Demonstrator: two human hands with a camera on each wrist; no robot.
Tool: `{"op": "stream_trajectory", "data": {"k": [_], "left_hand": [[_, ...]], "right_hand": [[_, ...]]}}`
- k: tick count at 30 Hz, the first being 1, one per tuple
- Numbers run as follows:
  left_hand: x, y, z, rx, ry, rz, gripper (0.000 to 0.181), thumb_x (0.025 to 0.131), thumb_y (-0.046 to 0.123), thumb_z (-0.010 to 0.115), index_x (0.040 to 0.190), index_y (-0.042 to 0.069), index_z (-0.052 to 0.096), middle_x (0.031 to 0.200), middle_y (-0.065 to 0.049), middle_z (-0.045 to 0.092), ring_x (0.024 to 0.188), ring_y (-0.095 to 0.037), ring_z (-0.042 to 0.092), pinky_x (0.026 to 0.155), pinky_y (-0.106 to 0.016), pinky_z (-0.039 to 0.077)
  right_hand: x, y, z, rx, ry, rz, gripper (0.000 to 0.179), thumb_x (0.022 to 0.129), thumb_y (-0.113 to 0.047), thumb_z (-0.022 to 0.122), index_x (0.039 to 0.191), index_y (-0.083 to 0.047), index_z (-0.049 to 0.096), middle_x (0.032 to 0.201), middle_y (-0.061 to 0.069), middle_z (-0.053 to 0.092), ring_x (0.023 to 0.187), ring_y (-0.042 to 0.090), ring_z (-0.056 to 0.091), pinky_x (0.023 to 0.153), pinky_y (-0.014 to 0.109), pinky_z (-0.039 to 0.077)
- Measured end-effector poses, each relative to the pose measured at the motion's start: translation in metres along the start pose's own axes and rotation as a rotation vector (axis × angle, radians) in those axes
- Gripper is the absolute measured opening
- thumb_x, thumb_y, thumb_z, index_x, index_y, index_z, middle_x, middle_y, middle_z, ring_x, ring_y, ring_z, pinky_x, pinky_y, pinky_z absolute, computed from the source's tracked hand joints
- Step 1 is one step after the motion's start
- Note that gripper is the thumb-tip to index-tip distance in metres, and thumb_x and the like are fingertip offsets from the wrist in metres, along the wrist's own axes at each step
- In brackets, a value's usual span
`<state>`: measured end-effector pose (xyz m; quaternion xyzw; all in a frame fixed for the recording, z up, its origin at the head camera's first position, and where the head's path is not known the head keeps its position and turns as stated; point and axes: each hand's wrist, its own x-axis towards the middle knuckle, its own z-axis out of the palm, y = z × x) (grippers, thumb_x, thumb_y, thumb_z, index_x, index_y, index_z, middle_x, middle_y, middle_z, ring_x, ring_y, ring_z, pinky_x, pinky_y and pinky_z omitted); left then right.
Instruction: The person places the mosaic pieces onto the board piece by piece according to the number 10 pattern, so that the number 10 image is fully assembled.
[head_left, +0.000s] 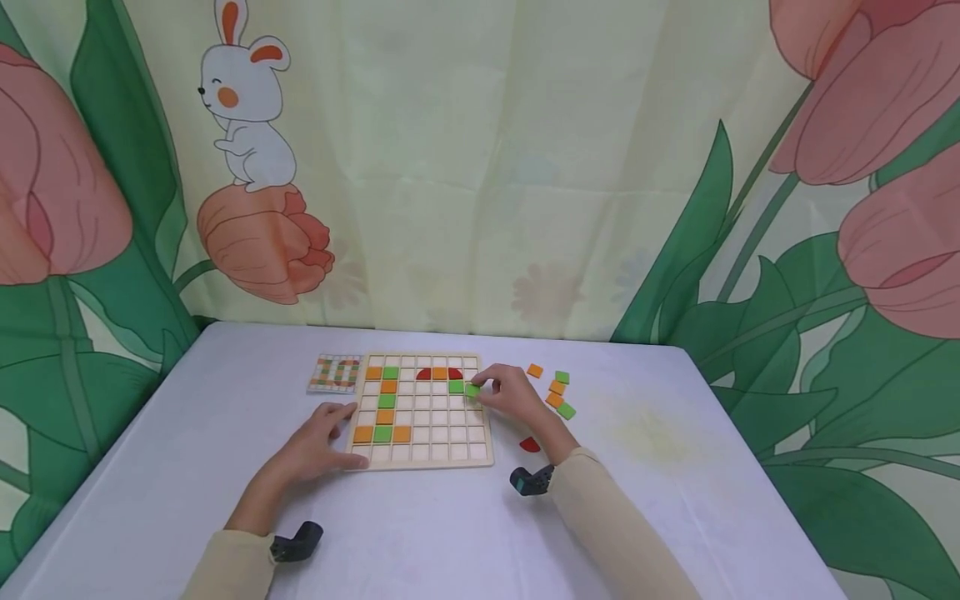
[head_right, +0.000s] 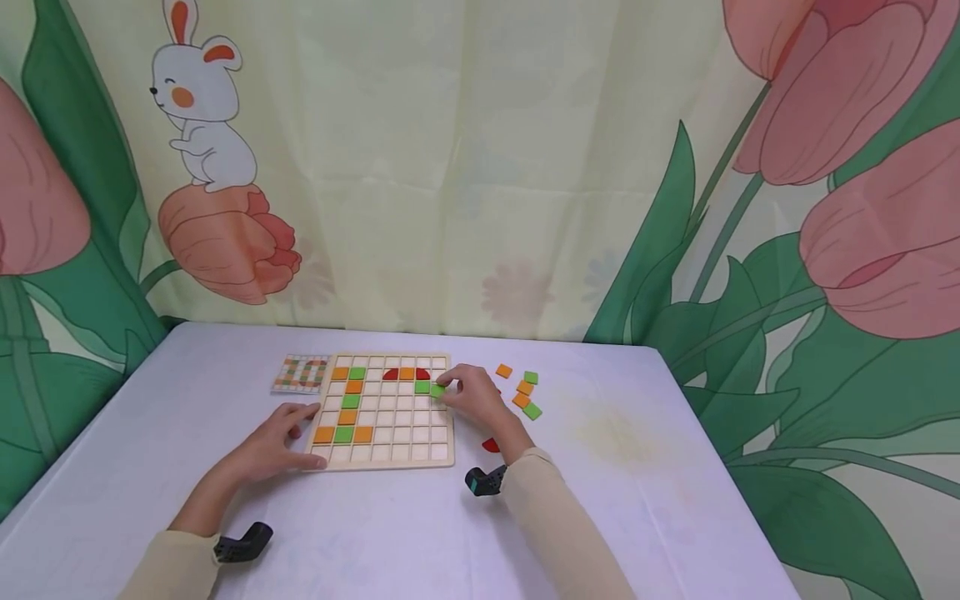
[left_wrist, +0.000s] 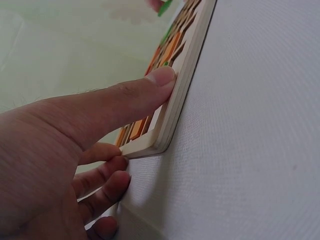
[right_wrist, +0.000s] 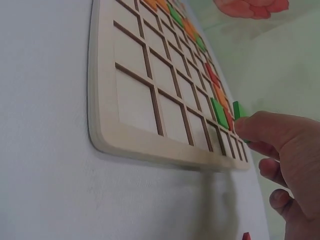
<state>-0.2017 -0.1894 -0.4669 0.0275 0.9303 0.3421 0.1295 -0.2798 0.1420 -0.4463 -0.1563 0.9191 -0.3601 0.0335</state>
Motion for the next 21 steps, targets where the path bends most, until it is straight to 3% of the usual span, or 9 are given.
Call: {"op": "stream_trajectory", "data": {"k": [16, 21], "left_hand": [[0.001, 0.003, -0.002, -0.003, -0.001, -0.009, 0.106, 0.064, 0.047, 0.087, 0.15, 0.012, 0.035, 0.135, -0.013, 0.041, 0.105, -0.026, 0.045, 0.073, -0.032, 0.04], [0.001, 0.002, -0.001, 0.0, -0.008, -0.011, 0.107, 0.064, 0.048, 0.087, 0.15, 0.013, 0.035, 0.134, -0.012, 0.041, 0.105, -0.025, 0.045, 0.073, -0.032, 0.039]], "right_hand": [[0.016, -0.015, 0.022, -0.008, -0.01, -0.065, 0.021, 0.084, -0.014, 0.074, 0.105, -0.012, 0.075, 0.101, 0.002, 0.068, 0.071, 0.013, 0.048, 0.061, 0.02, 0.039], [0.023, -0.021, 0.028, -0.022, -0.039, -0.074, 0.022, 0.085, -0.015, 0.074, 0.106, -0.014, 0.075, 0.102, 0.001, 0.069, 0.076, 0.014, 0.051, 0.066, 0.022, 0.042]]}}
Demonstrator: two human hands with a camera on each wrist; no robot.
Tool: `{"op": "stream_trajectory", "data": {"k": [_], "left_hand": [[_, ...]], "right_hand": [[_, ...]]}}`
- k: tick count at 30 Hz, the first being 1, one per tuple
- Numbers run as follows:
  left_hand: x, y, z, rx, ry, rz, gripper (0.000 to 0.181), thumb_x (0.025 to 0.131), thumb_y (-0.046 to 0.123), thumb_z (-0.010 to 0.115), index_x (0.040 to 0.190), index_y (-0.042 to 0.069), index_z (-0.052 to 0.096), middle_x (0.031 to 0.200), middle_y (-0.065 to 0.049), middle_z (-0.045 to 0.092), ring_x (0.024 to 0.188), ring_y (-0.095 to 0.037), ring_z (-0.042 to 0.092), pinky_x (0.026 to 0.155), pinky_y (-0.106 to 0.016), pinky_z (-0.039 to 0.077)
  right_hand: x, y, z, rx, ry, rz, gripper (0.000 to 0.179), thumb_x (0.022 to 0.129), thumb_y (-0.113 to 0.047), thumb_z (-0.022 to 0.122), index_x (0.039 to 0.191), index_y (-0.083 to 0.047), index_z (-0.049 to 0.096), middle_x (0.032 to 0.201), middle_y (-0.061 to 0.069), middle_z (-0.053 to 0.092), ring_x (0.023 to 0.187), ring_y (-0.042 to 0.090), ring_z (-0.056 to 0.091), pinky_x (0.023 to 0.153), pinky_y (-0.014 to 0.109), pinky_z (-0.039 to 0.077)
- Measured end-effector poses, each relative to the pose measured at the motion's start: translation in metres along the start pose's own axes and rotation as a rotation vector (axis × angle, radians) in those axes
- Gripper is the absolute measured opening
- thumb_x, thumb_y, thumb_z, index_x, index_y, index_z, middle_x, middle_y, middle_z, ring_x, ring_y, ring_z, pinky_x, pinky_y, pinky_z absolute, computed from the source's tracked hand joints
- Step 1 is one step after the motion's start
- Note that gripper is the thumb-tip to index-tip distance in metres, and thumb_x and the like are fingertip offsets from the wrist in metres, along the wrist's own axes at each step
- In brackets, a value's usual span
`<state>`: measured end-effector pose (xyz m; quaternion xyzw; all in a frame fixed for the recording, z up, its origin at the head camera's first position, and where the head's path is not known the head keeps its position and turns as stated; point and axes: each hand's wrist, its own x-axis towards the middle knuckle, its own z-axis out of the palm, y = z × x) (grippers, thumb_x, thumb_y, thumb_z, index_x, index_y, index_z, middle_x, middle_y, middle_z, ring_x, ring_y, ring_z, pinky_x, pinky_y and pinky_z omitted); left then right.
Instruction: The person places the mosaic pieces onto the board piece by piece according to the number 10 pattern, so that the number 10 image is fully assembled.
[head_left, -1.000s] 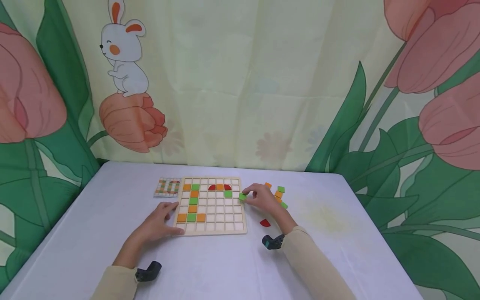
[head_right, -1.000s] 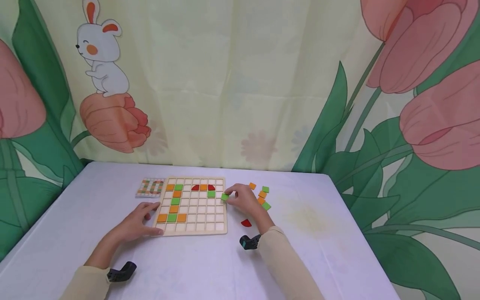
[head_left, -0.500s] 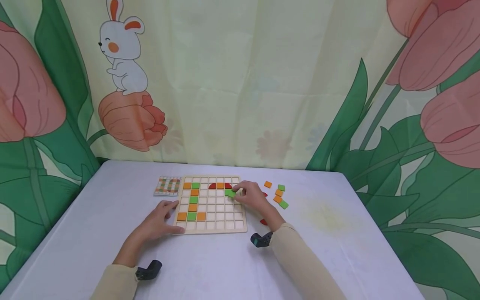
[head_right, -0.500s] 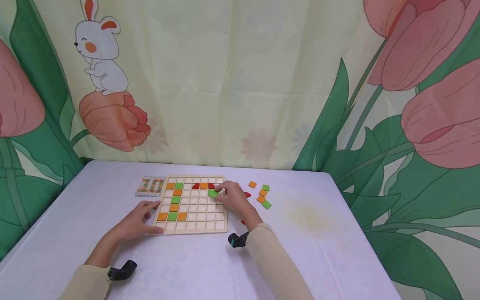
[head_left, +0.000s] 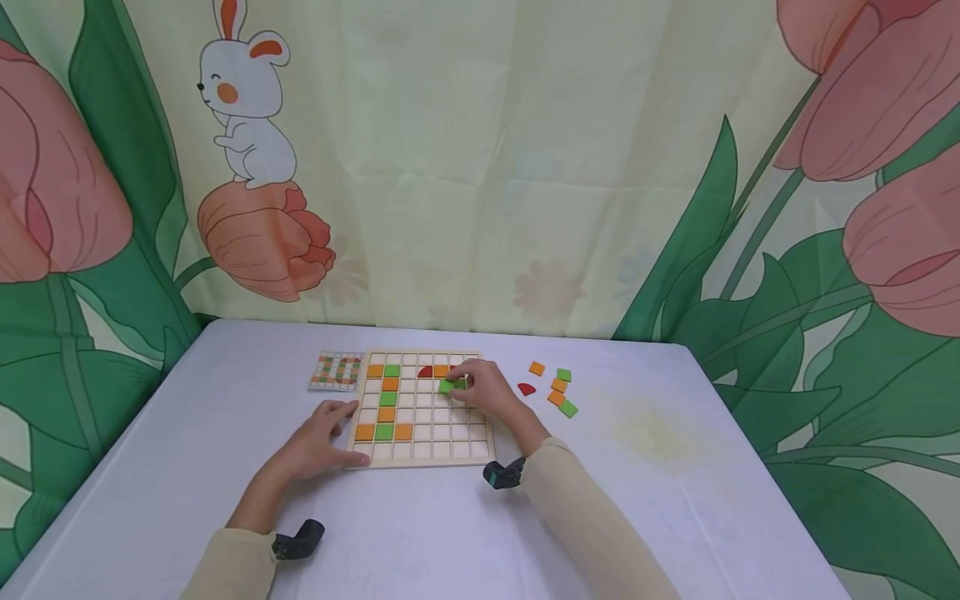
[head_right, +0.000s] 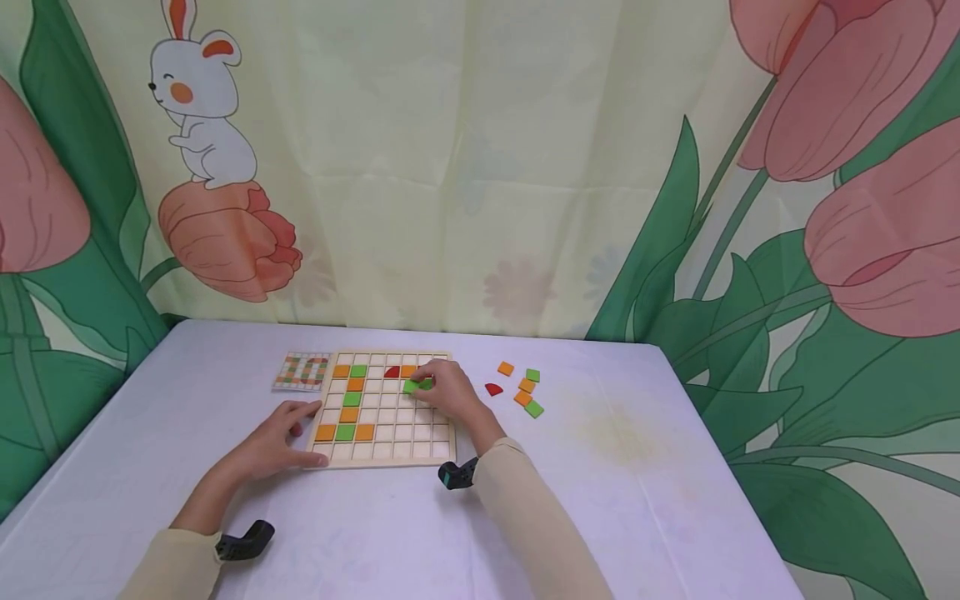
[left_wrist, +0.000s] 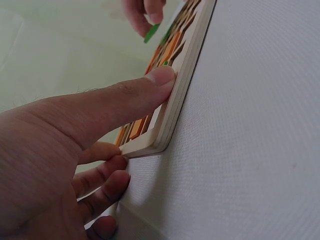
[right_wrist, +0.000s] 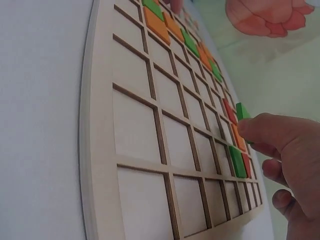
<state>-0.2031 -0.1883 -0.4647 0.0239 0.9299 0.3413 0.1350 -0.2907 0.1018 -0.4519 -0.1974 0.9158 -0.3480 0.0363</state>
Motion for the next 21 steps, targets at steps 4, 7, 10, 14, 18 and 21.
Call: {"op": "stream_trajectory", "data": {"k": [4, 7, 10, 14, 18, 21], "left_hand": [[-0.001, -0.001, 0.0, -0.004, 0.0, 0.003, 0.107, 0.064, 0.05, 0.086, 0.15, 0.013, 0.035, 0.136, -0.012, 0.041, 0.106, -0.025, 0.045, 0.074, -0.032, 0.039], [-0.001, -0.001, 0.0, -0.007, 0.002, 0.007, 0.106, 0.064, 0.05, 0.086, 0.15, 0.014, 0.036, 0.136, -0.012, 0.041, 0.107, -0.025, 0.045, 0.075, -0.033, 0.04], [-0.001, -0.002, 0.001, -0.009, 0.004, 0.008, 0.106, 0.064, 0.05, 0.086, 0.149, 0.013, 0.036, 0.136, -0.011, 0.041, 0.106, -0.025, 0.045, 0.074, -0.033, 0.04], [0.0, -0.003, 0.002, -0.013, 0.007, 0.004, 0.106, 0.063, 0.05, 0.086, 0.149, 0.014, 0.036, 0.137, -0.011, 0.041, 0.107, -0.025, 0.045, 0.075, -0.033, 0.041], [0.002, -0.003, 0.002, -0.017, 0.011, 0.002, 0.107, 0.062, 0.051, 0.087, 0.149, 0.015, 0.036, 0.137, -0.011, 0.041, 0.107, -0.025, 0.045, 0.076, -0.033, 0.041], [0.001, -0.003, 0.001, -0.019, 0.013, -0.003, 0.107, 0.062, 0.05, 0.087, 0.149, 0.015, 0.036, 0.137, -0.011, 0.041, 0.107, -0.025, 0.045, 0.076, -0.034, 0.041]], "right_hand": [[0.006, -0.005, 0.005, 0.0, -0.019, -0.018, 0.021, 0.085, -0.014, 0.074, 0.106, -0.013, 0.075, 0.106, 0.002, 0.07, 0.088, 0.015, 0.056, 0.075, 0.025, 0.047], [0.009, -0.008, 0.009, 0.002, -0.033, -0.008, 0.022, 0.085, -0.014, 0.073, 0.107, -0.013, 0.075, 0.107, 0.002, 0.07, 0.091, 0.015, 0.056, 0.079, 0.026, 0.048], [0.01, -0.011, 0.011, 0.005, -0.043, -0.002, 0.022, 0.085, -0.014, 0.073, 0.108, -0.013, 0.075, 0.104, 0.001, 0.069, 0.086, 0.015, 0.054, 0.075, 0.026, 0.046], [0.011, -0.013, 0.013, 0.003, -0.046, 0.018, 0.022, 0.087, -0.014, 0.072, 0.109, -0.014, 0.074, 0.102, 0.0, 0.068, 0.083, 0.015, 0.051, 0.071, 0.026, 0.043], [0.014, -0.014, 0.016, 0.001, -0.052, 0.034, 0.022, 0.087, -0.016, 0.072, 0.109, -0.015, 0.075, 0.105, -0.001, 0.068, 0.086, 0.015, 0.052, 0.075, 0.025, 0.045], [0.017, -0.014, 0.018, 0.005, -0.055, 0.033, 0.021, 0.086, -0.016, 0.073, 0.107, -0.015, 0.075, 0.105, -0.002, 0.067, 0.087, 0.014, 0.053, 0.076, 0.026, 0.045]]}}
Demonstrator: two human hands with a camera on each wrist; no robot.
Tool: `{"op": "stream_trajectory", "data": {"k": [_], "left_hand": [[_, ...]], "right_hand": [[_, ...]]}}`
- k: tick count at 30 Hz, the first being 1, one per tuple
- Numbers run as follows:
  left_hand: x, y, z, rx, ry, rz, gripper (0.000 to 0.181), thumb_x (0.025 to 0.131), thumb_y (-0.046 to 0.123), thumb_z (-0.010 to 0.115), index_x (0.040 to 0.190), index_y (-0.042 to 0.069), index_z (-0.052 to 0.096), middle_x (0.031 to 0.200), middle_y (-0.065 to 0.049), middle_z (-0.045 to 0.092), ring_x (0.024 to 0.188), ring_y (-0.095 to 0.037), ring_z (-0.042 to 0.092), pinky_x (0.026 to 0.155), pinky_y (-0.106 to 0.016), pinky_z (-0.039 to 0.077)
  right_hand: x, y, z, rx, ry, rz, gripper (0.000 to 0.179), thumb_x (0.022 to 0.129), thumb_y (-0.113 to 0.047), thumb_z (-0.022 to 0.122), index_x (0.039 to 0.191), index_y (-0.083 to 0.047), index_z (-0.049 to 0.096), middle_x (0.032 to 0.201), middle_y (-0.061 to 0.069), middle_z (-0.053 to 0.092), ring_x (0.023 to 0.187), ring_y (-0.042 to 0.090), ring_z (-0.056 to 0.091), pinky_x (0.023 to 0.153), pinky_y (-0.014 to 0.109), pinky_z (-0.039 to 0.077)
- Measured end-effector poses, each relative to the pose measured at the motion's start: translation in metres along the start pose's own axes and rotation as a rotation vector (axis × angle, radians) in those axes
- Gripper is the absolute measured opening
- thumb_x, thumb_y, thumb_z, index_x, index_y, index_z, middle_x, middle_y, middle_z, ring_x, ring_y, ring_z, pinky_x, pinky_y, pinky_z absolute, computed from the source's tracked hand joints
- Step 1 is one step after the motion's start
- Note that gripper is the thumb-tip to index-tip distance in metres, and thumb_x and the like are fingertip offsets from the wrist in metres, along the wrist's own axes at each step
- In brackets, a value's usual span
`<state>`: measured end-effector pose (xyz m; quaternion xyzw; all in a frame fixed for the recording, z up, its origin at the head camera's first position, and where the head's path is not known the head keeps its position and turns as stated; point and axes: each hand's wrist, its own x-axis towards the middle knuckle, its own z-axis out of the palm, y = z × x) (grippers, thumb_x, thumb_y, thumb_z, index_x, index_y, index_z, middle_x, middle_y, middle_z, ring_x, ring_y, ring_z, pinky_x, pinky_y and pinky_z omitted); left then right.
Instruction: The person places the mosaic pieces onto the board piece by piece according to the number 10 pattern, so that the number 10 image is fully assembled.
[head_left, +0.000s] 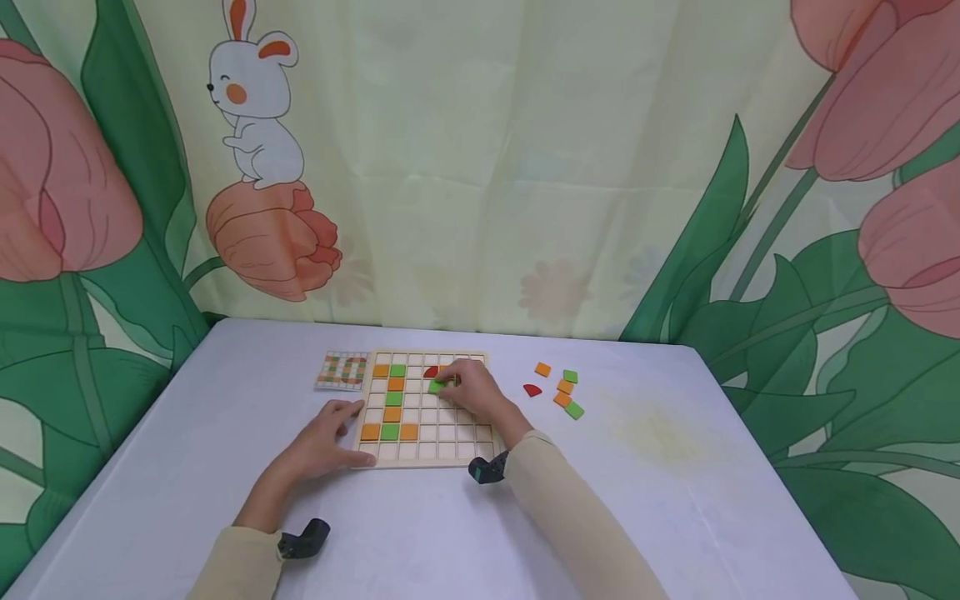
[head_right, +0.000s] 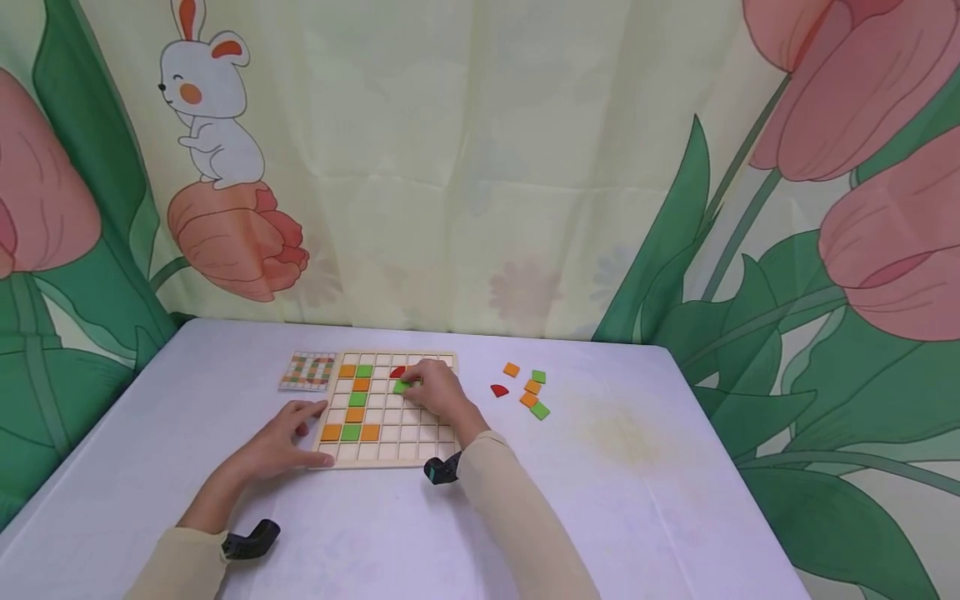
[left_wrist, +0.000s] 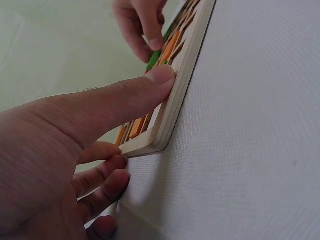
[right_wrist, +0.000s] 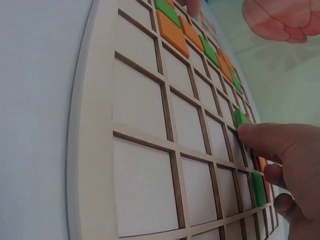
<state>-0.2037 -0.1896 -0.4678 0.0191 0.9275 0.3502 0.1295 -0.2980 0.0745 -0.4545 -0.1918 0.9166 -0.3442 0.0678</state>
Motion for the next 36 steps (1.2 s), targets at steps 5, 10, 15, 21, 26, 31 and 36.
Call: {"op": "stream_trajectory", "data": {"k": [5, 10, 15, 21, 26, 31, 36], "left_hand": [[-0.001, 0.001, -0.001, 0.004, 0.003, -0.005, 0.107, 0.062, 0.05, 0.087, 0.15, 0.014, 0.036, 0.137, -0.011, 0.041, 0.108, -0.025, 0.045, 0.076, -0.034, 0.041], [0.0, 0.001, -0.001, 0.006, 0.005, -0.002, 0.108, 0.062, 0.05, 0.087, 0.15, 0.015, 0.035, 0.135, -0.011, 0.042, 0.107, -0.025, 0.045, 0.075, -0.033, 0.04], [0.0, 0.001, 0.0, 0.002, 0.0, 0.007, 0.108, 0.062, 0.05, 0.087, 0.15, 0.015, 0.035, 0.135, -0.011, 0.042, 0.106, -0.024, 0.044, 0.074, -0.032, 0.039], [0.001, 0.002, 0.0, 0.002, -0.003, 0.015, 0.107, 0.063, 0.049, 0.087, 0.15, 0.014, 0.035, 0.134, -0.011, 0.042, 0.105, -0.024, 0.044, 0.073, -0.031, 0.038], [0.0, 0.004, 0.0, 0.005, -0.006, 0.015, 0.107, 0.063, 0.049, 0.086, 0.15, 0.013, 0.035, 0.134, -0.012, 0.042, 0.105, -0.024, 0.044, 0.073, -0.031, 0.037], [0.0, 0.005, -0.001, 0.003, -0.006, 0.0, 0.106, 0.063, 0.049, 0.087, 0.15, 0.014, 0.036, 0.134, -0.011, 0.042, 0.105, -0.025, 0.044, 0.073, -0.031, 0.038], [-0.002, 0.004, -0.002, 0.002, -0.001, -0.01, 0.106, 0.063, 0.048, 0.087, 0.15, 0.014, 0.036, 0.132, -0.012, 0.042, 0.105, -0.025, 0.044, 0.073, -0.032, 0.038]], "right_hand": [[0.005, -0.002, 0.001, -0.005, 0.01, 0.013, 0.018, 0.084, -0.015, 0.075, 0.102, -0.016, 0.077, 0.101, -0.002, 0.067, 0.09, 0.014, 0.056, 0.081, 0.029, 0.048], [0.009, -0.006, 0.0, -0.036, 0.004, 0.042, 0.018, 0.083, -0.015, 0.076, 0.1, -0.015, 0.078, 0.107, -0.001, 0.068, 0.103, 0.015, 0.058, 0.092, 0.033, 0.048], [0.012, -0.009, -0.001, -0.087, -0.013, -0.015, 0.015, 0.082, -0.012, 0.076, 0.097, -0.013, 0.079, 0.109, 0.002, 0.069, 0.107, 0.019, 0.06, 0.095, 0.036, 0.047], [0.014, -0.009, 0.0, -0.11, -0.014, 0.019, 0.016, 0.082, -0.013, 0.077, 0.097, -0.016, 0.079, 0.11, 0.0, 0.068, 0.107, 0.018, 0.059, 0.095, 0.035, 0.047], [0.014, -0.01, 0.0, -0.067, -0.032, 0.031, 0.022, 0.082, -0.011, 0.076, 0.104, -0.016, 0.077, 0.112, 0.0, 0.069, 0.111, 0.019, 0.057, 0.099, 0.036, 0.044], [0.011, -0.011, -0.001, -0.022, -0.026, 0.042, 0.023, 0.082, -0.01, 0.075, 0.105, -0.015, 0.076, 0.114, 0.0, 0.068, 0.115, 0.021, 0.055, 0.102, 0.039, 0.043], [0.005, -0.008, -0.002, -0.002, -0.028, 0.07, 0.022, 0.083, -0.011, 0.075, 0.105, -0.014, 0.076, 0.108, 0.001, 0.067, 0.103, 0.019, 0.055, 0.092, 0.037, 0.047]]}}
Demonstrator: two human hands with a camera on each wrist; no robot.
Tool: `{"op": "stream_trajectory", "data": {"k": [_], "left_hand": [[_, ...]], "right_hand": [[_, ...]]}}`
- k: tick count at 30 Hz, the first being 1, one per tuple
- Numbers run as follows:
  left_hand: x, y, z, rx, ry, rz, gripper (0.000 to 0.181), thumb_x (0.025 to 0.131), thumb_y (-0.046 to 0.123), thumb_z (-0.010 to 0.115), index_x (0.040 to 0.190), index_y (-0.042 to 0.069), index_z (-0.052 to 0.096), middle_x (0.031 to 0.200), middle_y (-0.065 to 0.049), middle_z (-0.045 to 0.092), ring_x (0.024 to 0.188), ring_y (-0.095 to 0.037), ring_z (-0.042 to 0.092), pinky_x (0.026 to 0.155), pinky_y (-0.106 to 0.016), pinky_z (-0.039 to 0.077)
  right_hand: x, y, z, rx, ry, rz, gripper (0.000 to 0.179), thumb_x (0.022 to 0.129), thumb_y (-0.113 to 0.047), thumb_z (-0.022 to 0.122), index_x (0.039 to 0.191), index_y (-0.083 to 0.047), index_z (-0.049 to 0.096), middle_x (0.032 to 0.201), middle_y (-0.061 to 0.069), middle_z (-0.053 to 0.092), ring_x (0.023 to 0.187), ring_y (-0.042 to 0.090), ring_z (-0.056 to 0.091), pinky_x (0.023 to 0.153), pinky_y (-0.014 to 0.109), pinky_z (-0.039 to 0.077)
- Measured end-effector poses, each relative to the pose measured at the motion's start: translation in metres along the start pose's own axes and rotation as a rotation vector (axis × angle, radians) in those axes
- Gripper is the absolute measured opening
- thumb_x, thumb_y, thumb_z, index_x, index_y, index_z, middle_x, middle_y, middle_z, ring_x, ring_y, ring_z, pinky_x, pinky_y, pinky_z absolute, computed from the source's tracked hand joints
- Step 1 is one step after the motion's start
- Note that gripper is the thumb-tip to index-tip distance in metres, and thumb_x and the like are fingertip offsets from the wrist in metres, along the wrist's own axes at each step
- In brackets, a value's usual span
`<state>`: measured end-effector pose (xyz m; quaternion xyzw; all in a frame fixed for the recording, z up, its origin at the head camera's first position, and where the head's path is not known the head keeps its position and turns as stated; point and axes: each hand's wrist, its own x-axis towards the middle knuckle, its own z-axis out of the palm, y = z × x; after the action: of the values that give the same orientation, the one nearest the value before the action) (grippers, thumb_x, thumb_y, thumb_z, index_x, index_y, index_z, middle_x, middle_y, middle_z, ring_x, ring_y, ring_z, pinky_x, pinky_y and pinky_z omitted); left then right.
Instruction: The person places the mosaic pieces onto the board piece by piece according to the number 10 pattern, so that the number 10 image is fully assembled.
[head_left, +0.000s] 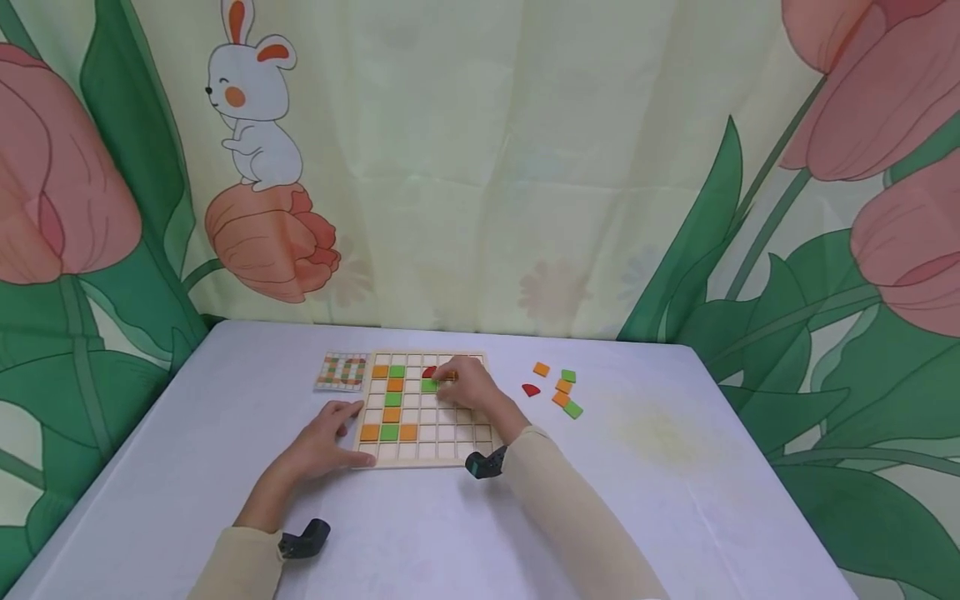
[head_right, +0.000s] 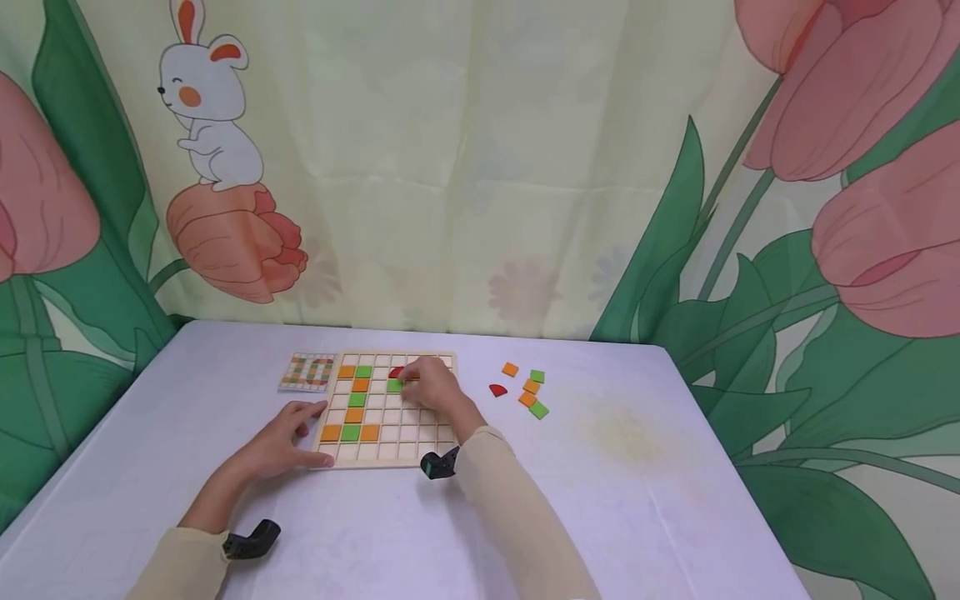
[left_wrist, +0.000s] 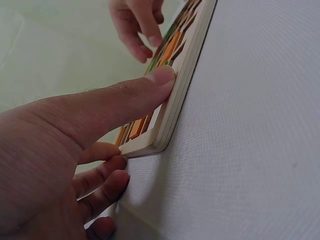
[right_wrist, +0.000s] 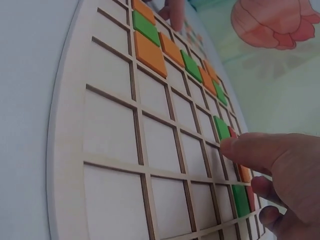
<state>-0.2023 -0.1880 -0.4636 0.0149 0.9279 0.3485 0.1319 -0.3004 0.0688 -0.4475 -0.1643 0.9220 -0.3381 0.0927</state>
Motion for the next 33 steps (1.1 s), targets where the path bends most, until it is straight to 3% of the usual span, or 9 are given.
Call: {"op": "stream_trajectory", "data": {"k": [7, 16, 33], "left_hand": [[-0.003, -0.003, -0.001, 0.007, 0.0, -0.011, 0.106, 0.063, 0.047, 0.087, 0.15, 0.014, 0.036, 0.132, -0.011, 0.042, 0.106, -0.025, 0.044, 0.073, -0.032, 0.038], [-0.003, -0.008, -0.002, 0.011, -0.006, -0.005, 0.106, 0.063, 0.048, 0.087, 0.15, 0.014, 0.036, 0.128, -0.01, 0.043, 0.104, -0.024, 0.044, 0.071, -0.032, 0.037], [0.0, -0.003, 0.001, 0.013, -0.009, 0.018, 0.107, 0.064, 0.049, 0.086, 0.15, 0.014, 0.035, 0.131, -0.011, 0.041, 0.104, -0.024, 0.043, 0.071, -0.032, 0.037]], "right_hand": [[-0.012, 0.007, -0.005, 0.046, 0.011, 0.029, 0.024, 0.085, -0.013, 0.074, 0.109, -0.015, 0.074, 0.109, 0.0, 0.066, 0.099, 0.017, 0.055, 0.087, 0.031, 0.05], [-0.027, 0.021, -0.01, 0.094, 0.029, 0.061, 0.022, 0.084, -0.015, 0.076, 0.106, -0.014, 0.075, 0.102, 0.001, 0.066, 0.082, 0.017, 0.05, 0.065, 0.025, 0.043], [-0.061, 0.057, -0.036, 0.037, 0.132, 0.137, 0.02, 0.083, -0.017, 0.076, 0.103, -0.018, 0.076, 0.098, -0.001, 0.065, 0.085, 0.019, 0.049, 0.068, 0.028, 0.041]]}}
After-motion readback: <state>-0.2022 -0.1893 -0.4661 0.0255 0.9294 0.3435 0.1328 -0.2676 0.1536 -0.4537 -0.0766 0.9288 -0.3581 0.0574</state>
